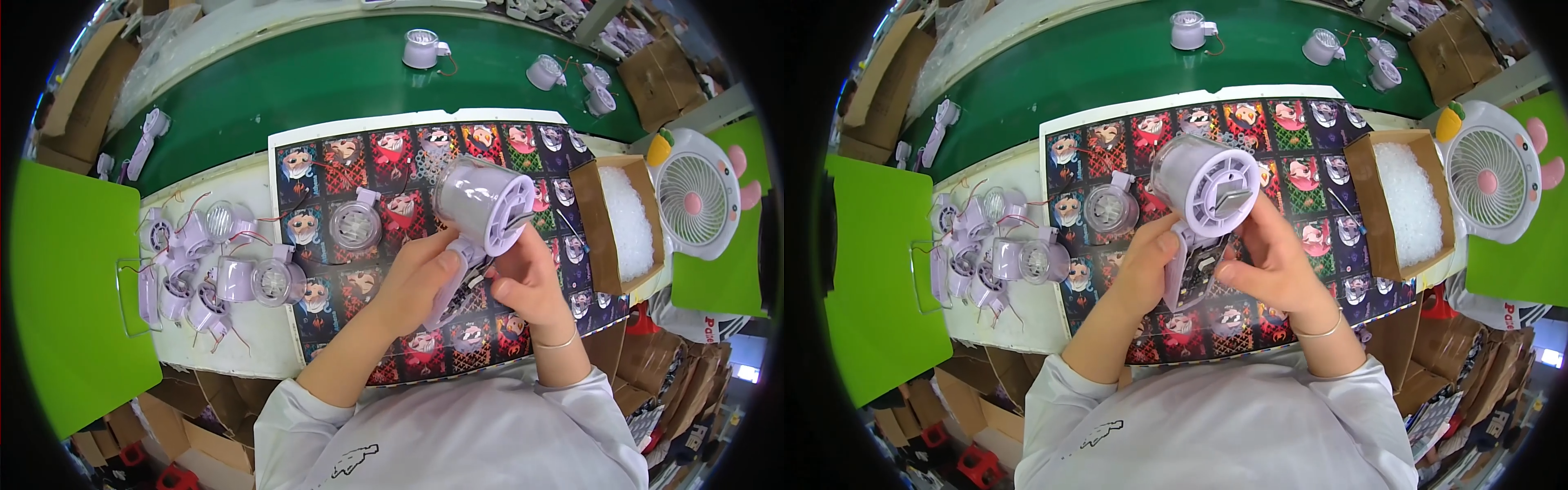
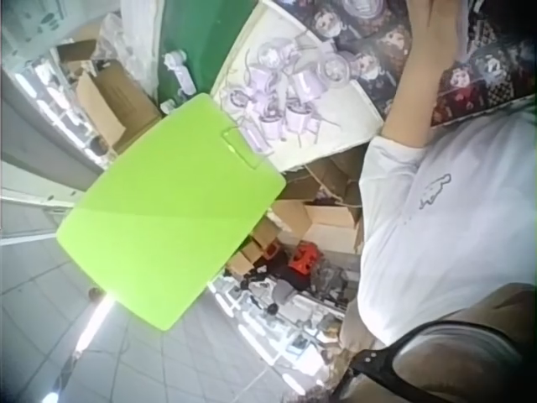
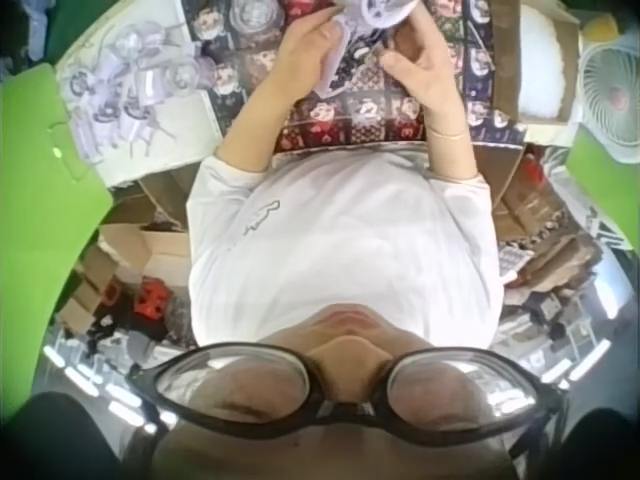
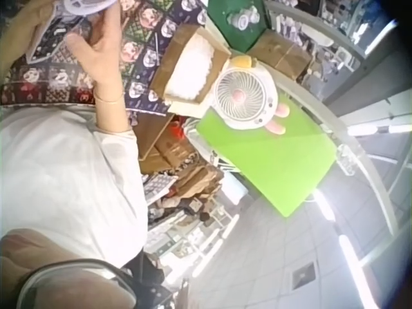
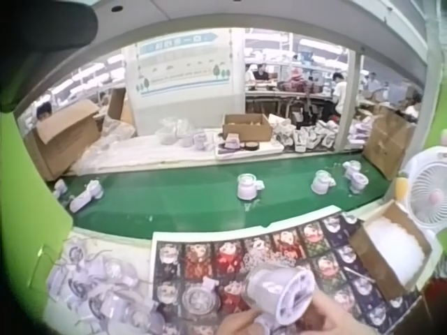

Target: The person tests a portable fan handle with a circuit board, then repeatedly assembles fan head units by inserting wires and small rubber rings into plastic housings by hand.

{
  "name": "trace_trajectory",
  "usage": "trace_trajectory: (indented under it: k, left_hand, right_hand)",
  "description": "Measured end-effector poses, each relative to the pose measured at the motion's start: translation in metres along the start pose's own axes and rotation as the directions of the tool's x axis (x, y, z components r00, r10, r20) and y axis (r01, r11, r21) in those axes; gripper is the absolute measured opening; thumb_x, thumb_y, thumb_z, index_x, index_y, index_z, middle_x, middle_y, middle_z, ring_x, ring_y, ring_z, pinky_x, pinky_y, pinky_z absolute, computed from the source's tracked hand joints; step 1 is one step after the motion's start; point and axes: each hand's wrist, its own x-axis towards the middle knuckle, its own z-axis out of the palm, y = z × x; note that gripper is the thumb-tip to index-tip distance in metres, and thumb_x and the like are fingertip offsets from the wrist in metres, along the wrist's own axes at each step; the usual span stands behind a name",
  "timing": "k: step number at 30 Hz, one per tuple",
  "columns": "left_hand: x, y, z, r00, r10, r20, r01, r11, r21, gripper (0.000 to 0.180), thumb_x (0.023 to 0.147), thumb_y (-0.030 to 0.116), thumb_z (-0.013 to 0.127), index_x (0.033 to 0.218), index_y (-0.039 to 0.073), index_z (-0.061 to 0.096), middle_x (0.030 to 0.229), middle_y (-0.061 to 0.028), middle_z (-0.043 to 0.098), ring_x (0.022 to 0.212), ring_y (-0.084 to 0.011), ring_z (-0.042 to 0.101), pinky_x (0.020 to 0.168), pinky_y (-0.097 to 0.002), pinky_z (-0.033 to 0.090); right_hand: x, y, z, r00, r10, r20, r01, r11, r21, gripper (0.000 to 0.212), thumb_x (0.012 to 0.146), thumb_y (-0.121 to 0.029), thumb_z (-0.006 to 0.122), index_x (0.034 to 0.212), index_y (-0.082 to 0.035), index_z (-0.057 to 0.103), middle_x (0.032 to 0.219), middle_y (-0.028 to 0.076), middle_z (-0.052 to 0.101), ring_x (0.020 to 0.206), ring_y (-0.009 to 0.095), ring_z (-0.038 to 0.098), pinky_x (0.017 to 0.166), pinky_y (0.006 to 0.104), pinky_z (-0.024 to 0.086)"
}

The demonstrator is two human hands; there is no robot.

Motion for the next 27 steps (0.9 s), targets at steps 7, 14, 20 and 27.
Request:
trace_trajectory:
  k: [7, 14, 20, 27]
  left_hand:
    - [-0.001, -0.007, 0.005, 1.000, 0.007, 0.013, -0.005, 0.991, -0.136, 0.055, 0.092, 0.037, 0.049, 0.127, -0.005, 0.054, 0.095, -0.0068, 0.065, 0.084, -0.0105, 0.057, 0.074, -0.0283, 0.044]
    - [-0.001, -0.002, 0.005, 0.997, 0.035, 0.072, -0.033, 0.999, -0.023, 0.048, 0.091, 0.032, 0.058, 0.121, -0.005, 0.056, 0.106, -0.0073, 0.064, 0.096, -0.0114, 0.056, 0.086, -0.0300, 0.046]
    - [-0.002, -0.004, 0.005, 0.997, 0.039, 0.067, -0.036, 0.998, -0.050, 0.046, 0.091, 0.032, 0.058, 0.118, -0.005, 0.057, 0.106, -0.0073, 0.064, 0.096, -0.0115, 0.056, 0.085, -0.0304, 0.046]
    - [-0.004, -0.012, 0.004, 0.997, 0.049, 0.056, -0.039, 0.986, -0.159, 0.048, 0.091, 0.034, 0.054, 0.117, -0.006, 0.058, 0.105, -0.0090, 0.066, 0.101, -0.0133, 0.058, 0.088, -0.0306, 0.046]
  right_hand:
    - [0.000, 0.002, 0.019, 0.993, 0.019, -0.117, -0.014, 0.999, 0.050, 0.041, 0.080, 0.003, 0.073, 0.118, 0.001, 0.058, 0.112, 0.005, 0.064, 0.104, 0.012, 0.060, 0.092, 0.0296, 0.048]
    - [0.002, -0.004, 0.021, 0.995, 0.000, -0.103, 0.002, 1.000, 0.026, 0.038, 0.081, 0.001, 0.073, 0.117, 0.002, 0.058, 0.111, 0.006, 0.065, 0.103, 0.011, 0.060, 0.090, 0.0287, 0.049]
    - [-0.001, -0.003, 0.025, 0.991, -0.014, -0.135, 0.012, 1.000, -0.016, 0.039, 0.081, -0.001, 0.074, 0.117, 0.001, 0.058, 0.107, 0.004, 0.066, 0.099, 0.009, 0.060, 0.086, 0.0260, 0.049]
    - [-0.005, 0.000, 0.023, 0.987, 0.013, -0.159, -0.036, 0.989, -0.143, 0.041, 0.082, -0.001, 0.073, 0.121, 0.000, 0.057, 0.105, 0.003, 0.065, 0.082, 0.001, 0.052, 0.066, 0.0184, 0.042]
